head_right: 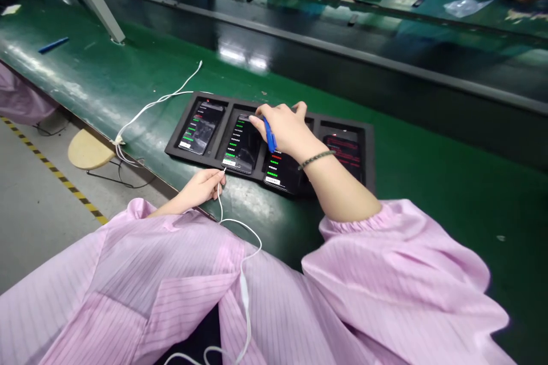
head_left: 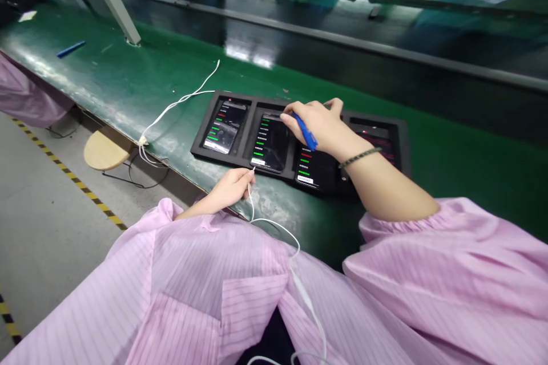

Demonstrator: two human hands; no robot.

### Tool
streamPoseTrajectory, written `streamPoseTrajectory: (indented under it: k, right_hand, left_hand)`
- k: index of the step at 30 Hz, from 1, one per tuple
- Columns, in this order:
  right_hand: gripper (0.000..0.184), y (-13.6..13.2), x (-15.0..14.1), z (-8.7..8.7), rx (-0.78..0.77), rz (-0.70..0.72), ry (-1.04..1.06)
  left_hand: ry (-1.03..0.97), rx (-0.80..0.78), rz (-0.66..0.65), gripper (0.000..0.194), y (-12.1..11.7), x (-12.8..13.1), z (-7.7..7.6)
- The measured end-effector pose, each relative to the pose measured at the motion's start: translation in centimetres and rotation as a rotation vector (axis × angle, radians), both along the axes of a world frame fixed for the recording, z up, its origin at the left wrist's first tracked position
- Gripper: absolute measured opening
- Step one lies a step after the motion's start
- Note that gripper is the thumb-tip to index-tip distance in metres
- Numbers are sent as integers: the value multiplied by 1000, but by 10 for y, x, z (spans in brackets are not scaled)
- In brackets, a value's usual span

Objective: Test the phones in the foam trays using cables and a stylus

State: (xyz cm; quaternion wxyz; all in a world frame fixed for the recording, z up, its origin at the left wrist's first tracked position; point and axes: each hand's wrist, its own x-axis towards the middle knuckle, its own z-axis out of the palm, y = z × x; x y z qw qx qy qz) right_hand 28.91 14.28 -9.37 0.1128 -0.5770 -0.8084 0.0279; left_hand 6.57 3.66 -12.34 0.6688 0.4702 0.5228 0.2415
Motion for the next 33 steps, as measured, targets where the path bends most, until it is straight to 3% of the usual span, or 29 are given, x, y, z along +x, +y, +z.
streamPoseTrajectory:
  k: [5, 12, 17, 21, 23, 26, 30, 33]
  right_hand:
    - [49, 35, -4, -15, -31, 38, -15]
    - [29, 34, -6, -25, -17, 78, 171]
    - [25, 40, -7, -22, -90, 55, 216]
    - [27, 34, -4, -12, -81, 18, 227]
    - [28, 14, -1, -7, 41, 48, 210]
    - [32, -31, 0, -6, 206, 169, 170]
    - [27, -74, -8, -12, 216, 171, 146]
    - [30, -81, -12, -13, 209, 92, 219]
  left_hand:
    - [-5, -141, -8, 37, 7, 9, 14]
    - [30, -183, 24, 41, 2, 17, 29]
    - [82, -159, 3, 42, 2, 21, 30]
    - [138, -159, -126, 39, 9, 8, 30]
    - [293, 31, -208, 37, 7, -6, 34]
    - [513, 472, -373, 35, -4, -29, 47]
    - [151, 774, -794, 19, -20, -35, 76]
    - [-29, 908, -1083, 29, -26, -19, 90]
